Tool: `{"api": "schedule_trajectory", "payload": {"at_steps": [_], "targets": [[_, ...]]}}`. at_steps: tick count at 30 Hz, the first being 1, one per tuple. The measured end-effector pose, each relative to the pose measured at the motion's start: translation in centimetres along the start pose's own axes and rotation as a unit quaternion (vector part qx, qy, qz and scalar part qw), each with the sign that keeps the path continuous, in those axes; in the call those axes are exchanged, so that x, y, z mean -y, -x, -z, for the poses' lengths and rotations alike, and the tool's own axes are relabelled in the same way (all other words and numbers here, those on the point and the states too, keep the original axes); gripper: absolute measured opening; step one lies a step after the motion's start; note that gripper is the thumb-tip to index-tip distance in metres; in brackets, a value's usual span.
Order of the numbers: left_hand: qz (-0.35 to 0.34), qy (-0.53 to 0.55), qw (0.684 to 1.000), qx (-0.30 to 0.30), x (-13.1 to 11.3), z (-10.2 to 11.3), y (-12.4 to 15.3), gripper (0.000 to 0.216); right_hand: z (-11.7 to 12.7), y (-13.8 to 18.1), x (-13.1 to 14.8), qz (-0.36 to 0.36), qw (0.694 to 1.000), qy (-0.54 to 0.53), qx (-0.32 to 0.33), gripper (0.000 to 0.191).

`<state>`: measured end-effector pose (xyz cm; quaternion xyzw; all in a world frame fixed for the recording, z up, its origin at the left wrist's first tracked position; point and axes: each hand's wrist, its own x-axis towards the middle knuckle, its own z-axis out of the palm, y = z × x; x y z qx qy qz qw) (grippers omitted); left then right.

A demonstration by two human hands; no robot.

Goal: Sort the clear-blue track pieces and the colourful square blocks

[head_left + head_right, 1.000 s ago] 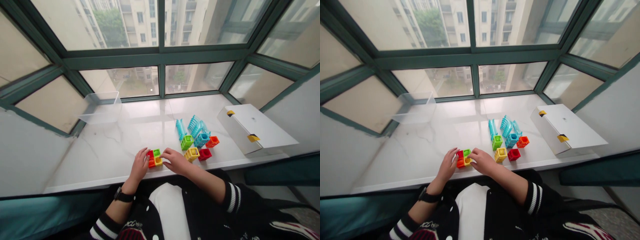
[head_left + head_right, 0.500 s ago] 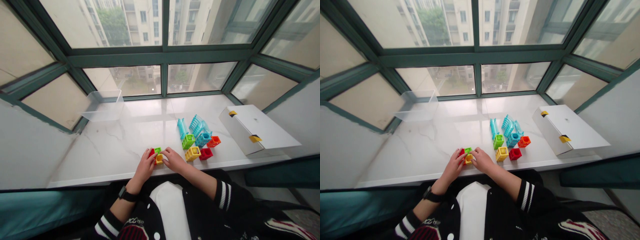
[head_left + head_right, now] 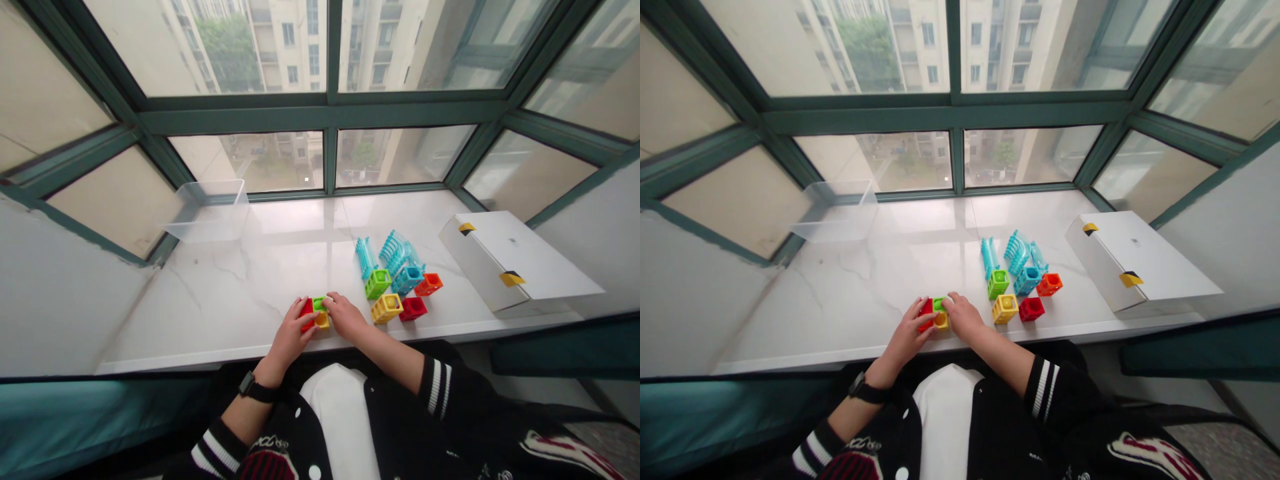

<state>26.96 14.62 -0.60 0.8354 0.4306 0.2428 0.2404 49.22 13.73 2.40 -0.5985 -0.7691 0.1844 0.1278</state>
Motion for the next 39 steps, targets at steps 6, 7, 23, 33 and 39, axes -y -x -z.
{"api": "schedule_trajectory", "payload": {"at_steps": [6, 7, 23, 33, 39], "targets": [[0.0, -0.002, 1.0, 0.004, 0.0, 0.1, 0.0, 0.034, -0.5, 0.1, -0.2, -0.013, 1.0, 0.008, -0.008, 0.031], [0.002, -0.003, 1.0, 0.005, 0.0, 0.1, 0.1, 0.035, -0.5, 0.1, -0.3, -0.02, 1.0, 0.01, -0.007, 0.029], [-0.007, -0.007, 1.0, -0.009, -1.4, 0.3, -1.2, 0.045, 6.9, 3.2, 2.1, 0.006, 0.92, -0.335, -0.202, 0.046], [-0.113, 0.097, 0.981, -0.121, -9.8, 4.6, -3.2, 0.075, 8.9, 5.5, 1.9, 0.001, 0.911, -0.371, -0.179, 0.062], [-0.106, 0.134, 0.98, -0.098, -11.5, 5.4, -3.7, 0.061, 10.6, 6.3, 2.2, 0.069, 0.951, -0.24, -0.183, 0.057]]}}
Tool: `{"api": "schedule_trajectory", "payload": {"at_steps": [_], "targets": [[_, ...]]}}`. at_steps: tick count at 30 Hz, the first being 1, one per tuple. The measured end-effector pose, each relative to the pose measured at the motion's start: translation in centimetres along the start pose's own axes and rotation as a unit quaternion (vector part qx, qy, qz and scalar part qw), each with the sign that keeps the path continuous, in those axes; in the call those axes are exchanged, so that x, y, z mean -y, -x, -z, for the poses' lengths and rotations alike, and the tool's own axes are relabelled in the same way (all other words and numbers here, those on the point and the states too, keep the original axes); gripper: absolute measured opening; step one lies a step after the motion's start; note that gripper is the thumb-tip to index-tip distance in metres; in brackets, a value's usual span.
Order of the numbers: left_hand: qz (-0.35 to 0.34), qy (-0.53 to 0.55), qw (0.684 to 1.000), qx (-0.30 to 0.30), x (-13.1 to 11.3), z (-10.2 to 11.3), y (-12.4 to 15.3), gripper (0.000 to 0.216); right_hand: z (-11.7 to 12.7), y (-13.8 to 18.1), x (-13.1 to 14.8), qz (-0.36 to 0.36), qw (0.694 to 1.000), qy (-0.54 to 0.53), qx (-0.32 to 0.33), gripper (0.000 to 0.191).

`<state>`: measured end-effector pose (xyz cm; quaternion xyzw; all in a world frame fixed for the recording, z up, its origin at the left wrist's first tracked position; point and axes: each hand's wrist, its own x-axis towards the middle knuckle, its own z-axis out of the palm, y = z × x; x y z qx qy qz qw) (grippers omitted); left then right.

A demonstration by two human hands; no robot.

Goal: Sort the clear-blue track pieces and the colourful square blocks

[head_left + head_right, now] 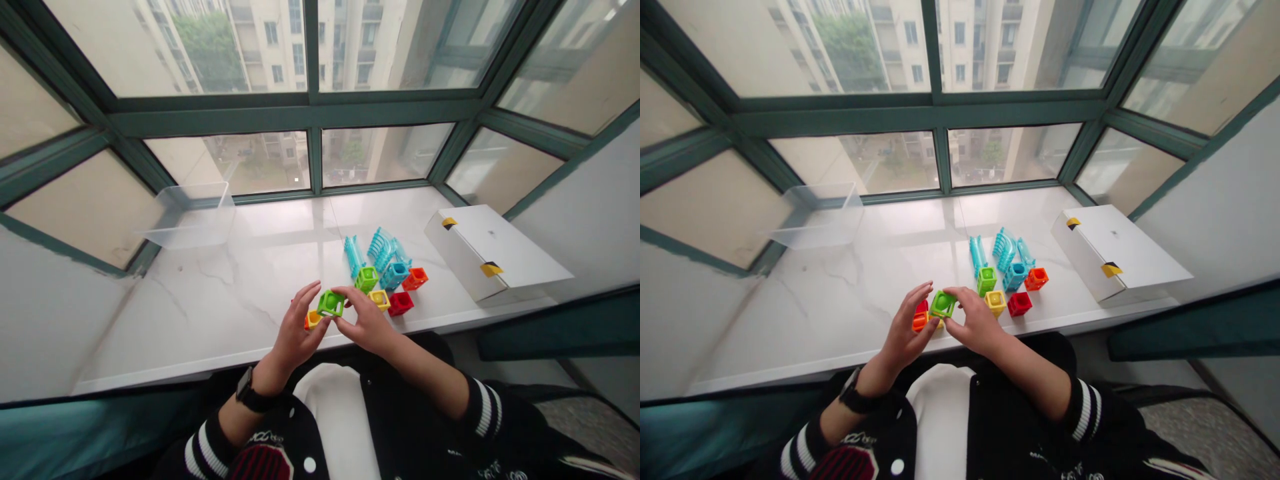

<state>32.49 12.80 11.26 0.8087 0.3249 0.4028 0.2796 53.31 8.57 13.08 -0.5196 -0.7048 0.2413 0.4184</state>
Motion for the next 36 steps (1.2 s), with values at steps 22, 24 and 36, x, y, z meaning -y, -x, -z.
{"api": "schedule_trajectory", "payload": {"at_steps": [22, 24, 36], "targets": [[0.094, 0.104, 0.99, -0.008, -1.1, -1.6, -3.2, 0.037, 3.1, -0.3, -0.8, 0.033, 0.998, 0.047, -0.04, 0.057], [0.089, 0.106, 0.99, 0.0, -1.2, -2.3, -3.9, 0.035, 3.8, -0.5, -1.1, 0.024, 0.998, 0.047, -0.043, 0.051], [0.025, 0.094, 0.992, 0.075, -0.6, -7.6, -9.6, 0.058, 10.6, -1.9, -5.5, -0.123, 0.991, 0.037, -0.042, 0.043]]}}
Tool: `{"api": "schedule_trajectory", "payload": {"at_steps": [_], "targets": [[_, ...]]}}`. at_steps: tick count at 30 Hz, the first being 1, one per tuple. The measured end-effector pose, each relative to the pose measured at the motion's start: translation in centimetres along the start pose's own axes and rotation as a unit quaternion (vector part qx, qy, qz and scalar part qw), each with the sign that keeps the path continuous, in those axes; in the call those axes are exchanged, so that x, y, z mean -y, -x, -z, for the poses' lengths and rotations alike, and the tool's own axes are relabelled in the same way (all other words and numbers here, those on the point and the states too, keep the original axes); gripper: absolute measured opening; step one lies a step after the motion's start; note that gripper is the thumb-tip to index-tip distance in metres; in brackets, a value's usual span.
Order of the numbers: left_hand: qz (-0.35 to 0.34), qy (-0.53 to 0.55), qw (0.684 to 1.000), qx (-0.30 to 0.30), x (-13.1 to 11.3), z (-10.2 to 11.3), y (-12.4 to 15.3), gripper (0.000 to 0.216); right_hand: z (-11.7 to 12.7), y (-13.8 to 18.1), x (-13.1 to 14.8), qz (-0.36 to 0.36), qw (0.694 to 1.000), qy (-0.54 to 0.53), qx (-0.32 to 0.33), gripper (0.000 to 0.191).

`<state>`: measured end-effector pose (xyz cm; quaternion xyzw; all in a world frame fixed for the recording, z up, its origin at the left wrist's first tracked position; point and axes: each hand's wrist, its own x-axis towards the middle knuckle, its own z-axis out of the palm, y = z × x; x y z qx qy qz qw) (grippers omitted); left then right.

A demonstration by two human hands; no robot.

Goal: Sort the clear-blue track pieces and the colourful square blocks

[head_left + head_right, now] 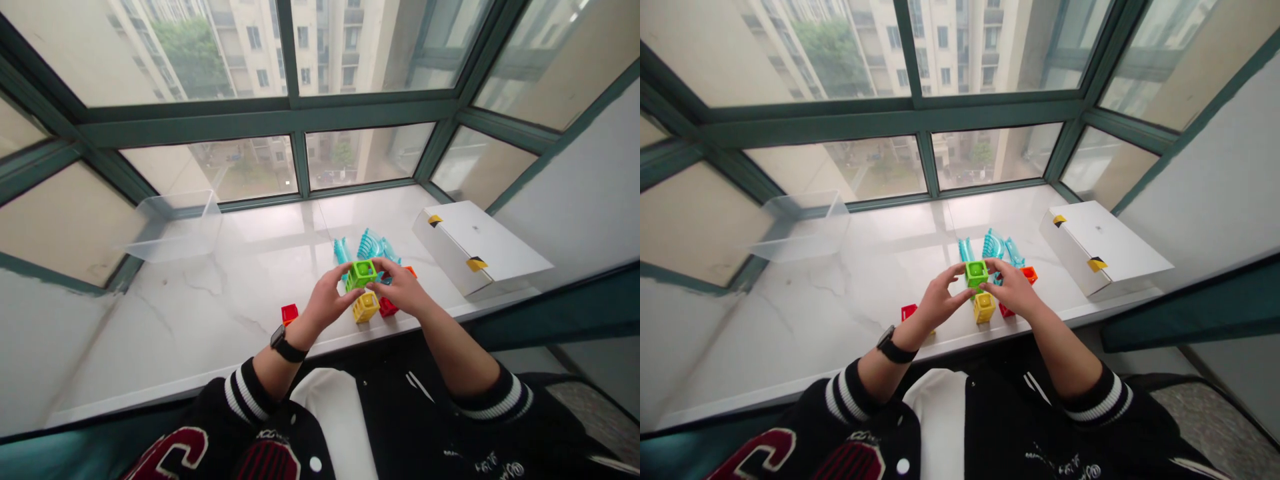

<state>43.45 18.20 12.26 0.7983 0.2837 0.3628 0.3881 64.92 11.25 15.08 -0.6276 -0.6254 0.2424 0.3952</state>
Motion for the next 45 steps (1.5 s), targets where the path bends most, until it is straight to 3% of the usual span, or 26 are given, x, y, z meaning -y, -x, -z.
{"api": "schedule_trajectory", "payload": {"at_steps": [3, 11, 16, 22, 28, 45], "targets": [[0.009, -0.038, 0.999, 0.007, 1.9, -0.9, -0.7, 0.074, 1.3, -0.3, -0.9, -0.029, 0.999, 0.013, -0.027, 0.04], [0.078, -0.111, 0.99, 0.039, 5.2, -2.5, -1.6, 0.063, 1.7, -0.7, -2.8, -0.046, 0.996, 0.045, -0.065, 0.041], [0.098, -0.099, 0.989, 0.048, 5.5, -2.8, -1.8, 0.059, 0.7, -1.6, -3.8, -0.039, 0.993, 0.102, -0.052, 0.042], [0.107, -0.08, 0.99, 0.05, 5.6, -2.7, -1.8, 0.069, -0.9, -2.3, -4.4, -0.011, 0.991, 0.134, -0.028, 0.044], [0.097, -0.087, 0.991, 0.039, 5.8, -2.8, -1.6, 0.062, -1.9, -2.7, -5.3, -0.016, 0.984, 0.177, -0.011, 0.046], [0.104, -0.059, 0.992, 0.026, 5.6, -2.8, -1.4, 0.042, -1.7, -3.0, -5.8, 0.016, 0.979, 0.201, 0.032, 0.047]]}}
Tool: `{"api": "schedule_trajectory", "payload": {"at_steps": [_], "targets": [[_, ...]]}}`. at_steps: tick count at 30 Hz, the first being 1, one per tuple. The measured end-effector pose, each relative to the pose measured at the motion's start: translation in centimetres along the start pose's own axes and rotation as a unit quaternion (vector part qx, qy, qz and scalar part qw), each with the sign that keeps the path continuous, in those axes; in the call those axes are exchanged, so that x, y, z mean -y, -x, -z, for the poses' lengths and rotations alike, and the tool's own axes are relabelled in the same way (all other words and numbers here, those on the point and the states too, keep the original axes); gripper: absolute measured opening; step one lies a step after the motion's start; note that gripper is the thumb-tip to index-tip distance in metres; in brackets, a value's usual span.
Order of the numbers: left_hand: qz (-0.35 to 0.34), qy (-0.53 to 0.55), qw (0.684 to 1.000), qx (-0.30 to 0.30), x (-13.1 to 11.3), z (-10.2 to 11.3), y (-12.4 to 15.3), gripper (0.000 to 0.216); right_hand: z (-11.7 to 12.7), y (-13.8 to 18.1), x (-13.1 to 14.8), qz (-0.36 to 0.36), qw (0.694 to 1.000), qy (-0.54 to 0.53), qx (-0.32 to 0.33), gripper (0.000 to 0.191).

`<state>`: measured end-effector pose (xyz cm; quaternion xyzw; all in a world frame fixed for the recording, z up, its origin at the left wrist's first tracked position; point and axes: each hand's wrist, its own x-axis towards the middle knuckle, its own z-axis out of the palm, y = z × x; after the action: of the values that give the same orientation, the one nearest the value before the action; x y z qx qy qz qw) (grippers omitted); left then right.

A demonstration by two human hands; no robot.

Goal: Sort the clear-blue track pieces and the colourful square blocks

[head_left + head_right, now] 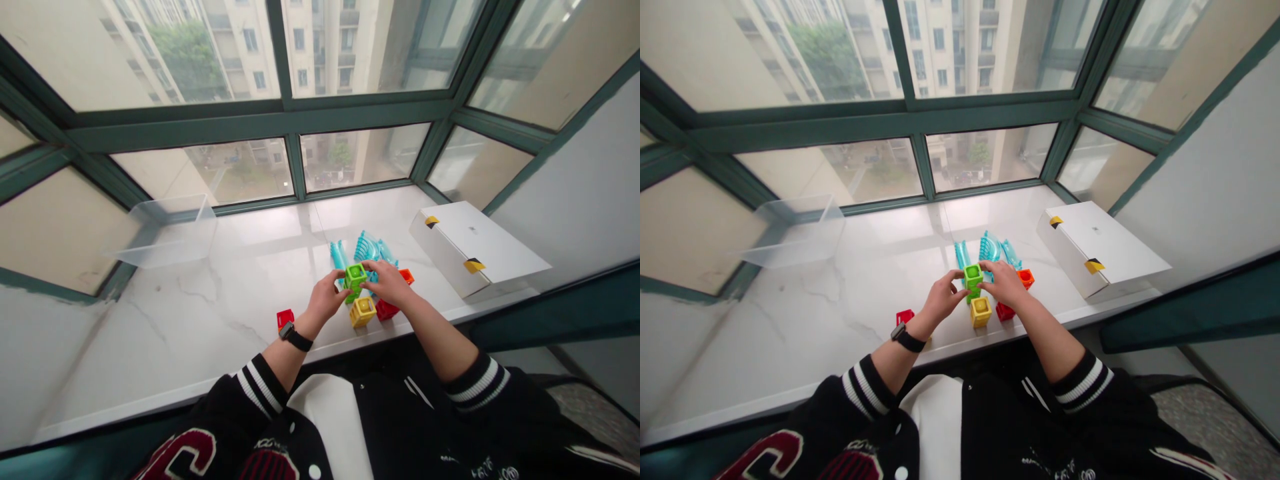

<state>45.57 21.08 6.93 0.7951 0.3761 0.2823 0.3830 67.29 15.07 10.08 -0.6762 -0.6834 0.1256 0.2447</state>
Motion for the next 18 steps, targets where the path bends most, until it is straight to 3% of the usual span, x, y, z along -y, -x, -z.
{"api": "schedule_trajectory", "payload": {"at_steps": [18], "targets": [[0.002, -0.013, 1.0, 0.004, 0.05, 0.01, 0.04, 0.043, -0.22, 0.21, -0.42, 0.06, 0.997, 0.048, -0.015, 0.051]]}}
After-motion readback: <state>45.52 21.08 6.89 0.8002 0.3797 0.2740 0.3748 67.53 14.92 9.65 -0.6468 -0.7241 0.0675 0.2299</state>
